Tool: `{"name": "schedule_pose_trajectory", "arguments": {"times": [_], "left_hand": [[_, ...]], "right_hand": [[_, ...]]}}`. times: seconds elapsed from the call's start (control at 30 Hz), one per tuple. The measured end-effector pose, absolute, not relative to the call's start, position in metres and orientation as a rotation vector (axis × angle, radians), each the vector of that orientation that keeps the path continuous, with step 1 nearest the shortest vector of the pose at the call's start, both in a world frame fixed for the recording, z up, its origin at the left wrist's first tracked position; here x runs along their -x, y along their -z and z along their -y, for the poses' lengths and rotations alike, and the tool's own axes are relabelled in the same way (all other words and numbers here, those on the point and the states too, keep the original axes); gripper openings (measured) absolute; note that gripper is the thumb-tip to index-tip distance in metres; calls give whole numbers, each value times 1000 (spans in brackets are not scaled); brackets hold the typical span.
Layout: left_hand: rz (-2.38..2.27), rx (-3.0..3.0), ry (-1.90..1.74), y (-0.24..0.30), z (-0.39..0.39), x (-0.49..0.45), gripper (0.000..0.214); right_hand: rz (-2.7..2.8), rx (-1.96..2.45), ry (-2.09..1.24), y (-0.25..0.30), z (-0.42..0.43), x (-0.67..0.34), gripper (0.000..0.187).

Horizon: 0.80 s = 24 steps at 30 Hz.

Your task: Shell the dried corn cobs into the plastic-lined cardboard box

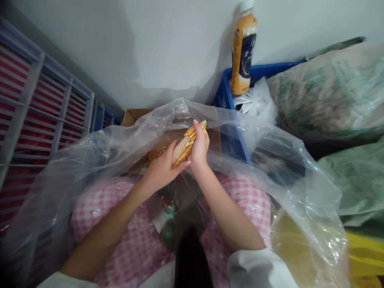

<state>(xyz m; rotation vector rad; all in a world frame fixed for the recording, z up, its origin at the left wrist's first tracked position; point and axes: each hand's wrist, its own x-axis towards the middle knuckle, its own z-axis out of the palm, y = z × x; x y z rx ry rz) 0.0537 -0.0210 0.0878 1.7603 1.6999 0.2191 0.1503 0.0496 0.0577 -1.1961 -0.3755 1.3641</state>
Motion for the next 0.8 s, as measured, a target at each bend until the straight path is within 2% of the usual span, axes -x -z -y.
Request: {"name": "schedule_pose_trajectory", "arguments": {"times": [0.17, 0.43, 0.63, 0.8], "left_hand": [[-1701, -1750, -256, -83, 17, -50, 68], [-1422, -1426, -651, -79, 11, -44, 51], [-1593, -1300, -734, -74, 10, -55, 63], [-1789, -1420, -730, -65, 11, -58, 67]], "right_hand": [[332, 1157, -1496, -63, -52, -149, 37], [539, 1129, -1652, -71, -52, -153, 33], [538, 1235, -1446, -66, -39, -141, 36], [628, 1253, -1372, -59, -29, -134, 34]]}}
